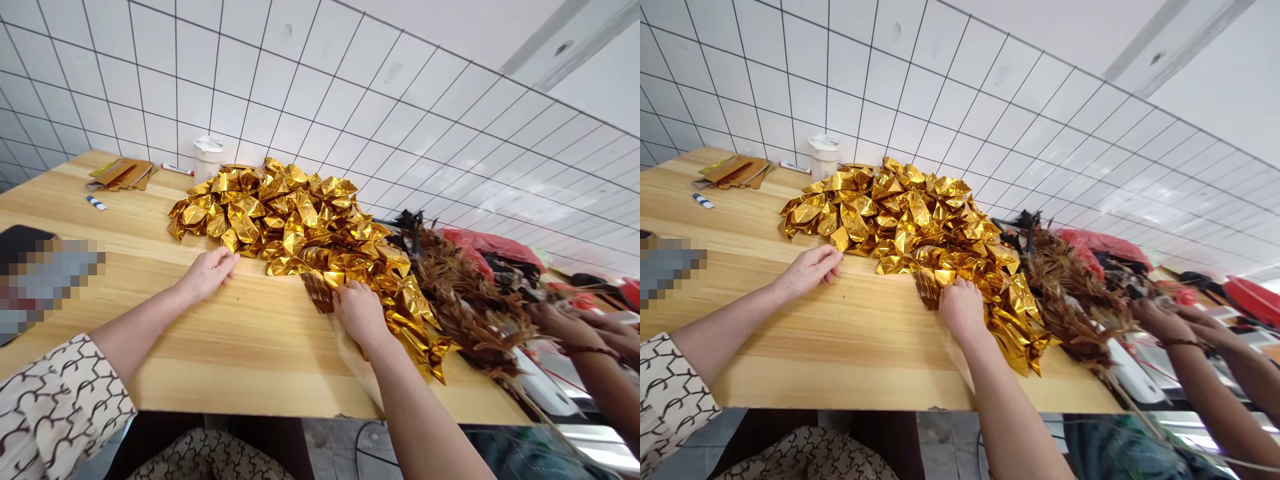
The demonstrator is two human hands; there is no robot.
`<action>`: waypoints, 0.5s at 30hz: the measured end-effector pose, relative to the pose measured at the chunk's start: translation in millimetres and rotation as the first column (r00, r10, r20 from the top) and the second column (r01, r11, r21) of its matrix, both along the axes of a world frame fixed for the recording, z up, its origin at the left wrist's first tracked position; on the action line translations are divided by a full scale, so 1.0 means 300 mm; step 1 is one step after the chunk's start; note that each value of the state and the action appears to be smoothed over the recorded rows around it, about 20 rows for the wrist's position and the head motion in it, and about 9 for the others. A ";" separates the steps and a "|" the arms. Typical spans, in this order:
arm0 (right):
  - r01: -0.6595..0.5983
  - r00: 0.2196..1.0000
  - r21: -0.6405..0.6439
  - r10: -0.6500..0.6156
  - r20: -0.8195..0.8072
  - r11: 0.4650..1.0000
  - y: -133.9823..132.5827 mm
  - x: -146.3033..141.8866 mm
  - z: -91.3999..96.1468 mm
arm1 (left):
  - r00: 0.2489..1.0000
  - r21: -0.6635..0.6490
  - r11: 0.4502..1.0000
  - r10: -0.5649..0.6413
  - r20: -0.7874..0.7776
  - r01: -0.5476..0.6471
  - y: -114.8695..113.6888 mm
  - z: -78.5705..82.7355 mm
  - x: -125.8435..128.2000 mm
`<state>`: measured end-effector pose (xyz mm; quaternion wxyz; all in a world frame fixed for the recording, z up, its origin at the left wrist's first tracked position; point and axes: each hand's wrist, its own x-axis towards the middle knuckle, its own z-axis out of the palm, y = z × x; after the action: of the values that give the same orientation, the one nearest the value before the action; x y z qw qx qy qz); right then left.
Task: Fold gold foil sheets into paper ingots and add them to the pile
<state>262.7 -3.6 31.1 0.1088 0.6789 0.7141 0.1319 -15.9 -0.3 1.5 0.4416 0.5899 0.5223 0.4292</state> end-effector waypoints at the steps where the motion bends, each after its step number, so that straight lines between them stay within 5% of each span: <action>1: -0.009 1.000 0.008 0.009 -0.005 1.000 0.000 -0.002 0.003 | 1.000 0.000 1.000 -0.001 0.001 0.001 0.000 0.000 0.000; 15: 0.038 0.955 0.180 0.018 -0.296 0.983 0.081 0.072 0.071 | 1.000 0.002 1.000 -0.023 -0.006 0.023 0.005 0.000 -0.004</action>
<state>284.2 20.7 52.5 -0.0617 0.7017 0.7036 0.0933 -17.0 1.1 1.5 0.4443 0.5976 0.5163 0.4230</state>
